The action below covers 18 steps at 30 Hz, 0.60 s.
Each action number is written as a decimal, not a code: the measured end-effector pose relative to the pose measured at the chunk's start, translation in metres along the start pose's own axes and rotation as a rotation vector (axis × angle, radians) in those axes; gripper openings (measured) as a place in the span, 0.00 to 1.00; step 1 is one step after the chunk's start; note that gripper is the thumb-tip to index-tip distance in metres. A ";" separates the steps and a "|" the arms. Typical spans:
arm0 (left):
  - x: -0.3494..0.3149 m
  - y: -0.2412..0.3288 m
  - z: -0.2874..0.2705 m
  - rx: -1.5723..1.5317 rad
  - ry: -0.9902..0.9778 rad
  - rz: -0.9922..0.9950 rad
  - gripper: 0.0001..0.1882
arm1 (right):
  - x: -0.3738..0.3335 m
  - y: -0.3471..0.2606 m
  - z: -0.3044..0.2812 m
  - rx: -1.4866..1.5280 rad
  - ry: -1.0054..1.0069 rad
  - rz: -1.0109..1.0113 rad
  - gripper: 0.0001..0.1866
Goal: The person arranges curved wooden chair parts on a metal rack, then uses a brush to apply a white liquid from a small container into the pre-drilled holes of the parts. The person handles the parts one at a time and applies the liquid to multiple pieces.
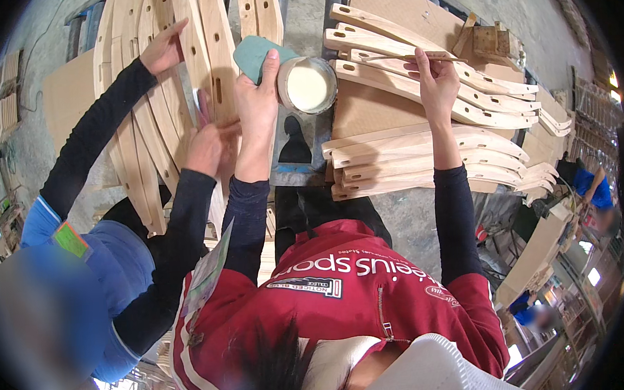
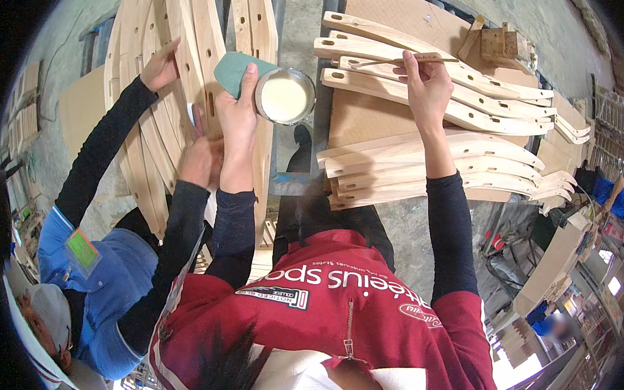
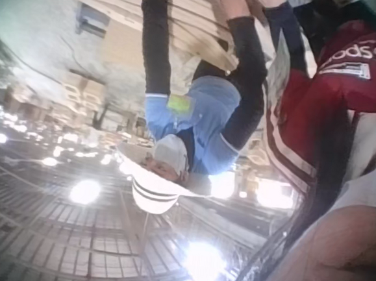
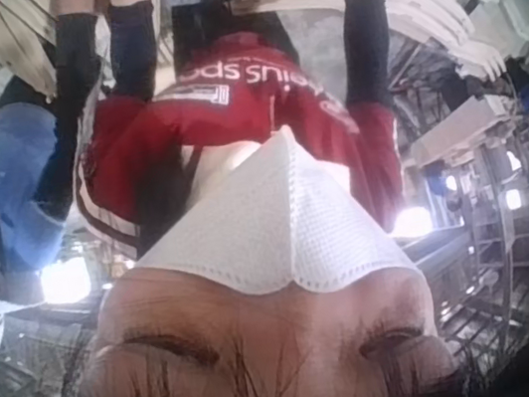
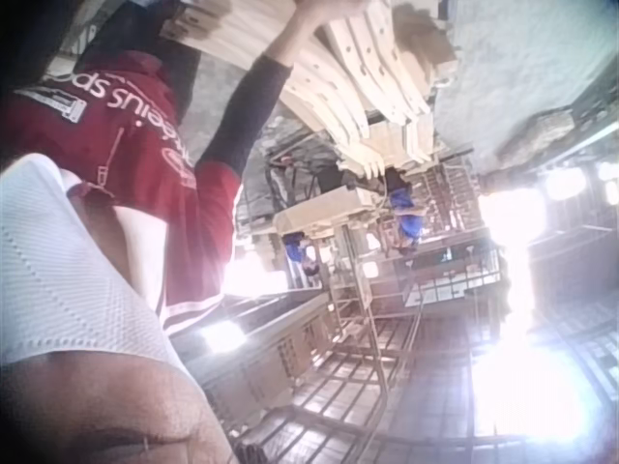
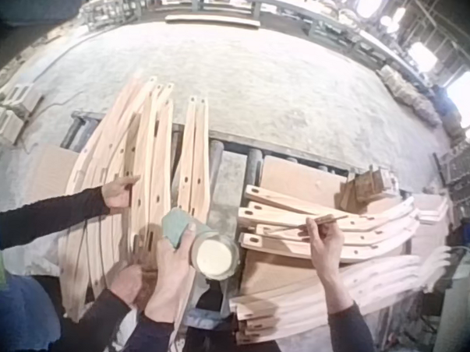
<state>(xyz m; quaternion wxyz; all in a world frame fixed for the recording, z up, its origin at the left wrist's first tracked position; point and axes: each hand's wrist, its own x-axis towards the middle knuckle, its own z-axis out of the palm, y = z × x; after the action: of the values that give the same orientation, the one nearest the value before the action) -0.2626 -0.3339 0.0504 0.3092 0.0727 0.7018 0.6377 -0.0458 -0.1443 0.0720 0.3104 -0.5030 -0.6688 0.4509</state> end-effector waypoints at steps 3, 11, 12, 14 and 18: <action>-0.002 -0.001 -0.010 -0.048 0.036 0.002 0.22 | 0.006 -0.004 0.011 0.050 -0.027 -0.024 0.14; 0.003 -0.008 -0.012 0.019 0.013 0.051 0.23 | 0.006 -0.005 0.010 -0.040 -0.005 -0.036 0.13; 0.003 -0.008 -0.013 0.012 0.018 0.060 0.24 | 0.006 -0.006 0.010 -0.051 -0.006 -0.050 0.13; 0.002 -0.004 -0.016 0.023 0.036 0.059 0.24 | 0.007 -0.012 0.012 -0.050 -0.030 -0.069 0.13; 0.006 -0.011 -0.003 0.038 -0.005 0.059 0.24 | 0.003 -0.010 0.014 -0.143 0.010 -0.148 0.12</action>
<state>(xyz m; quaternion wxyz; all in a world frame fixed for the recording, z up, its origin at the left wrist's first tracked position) -0.2659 -0.3357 0.0382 0.2907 0.1007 0.7104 0.6330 -0.0628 -0.1468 0.0753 0.3093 -0.4753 -0.7332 0.3753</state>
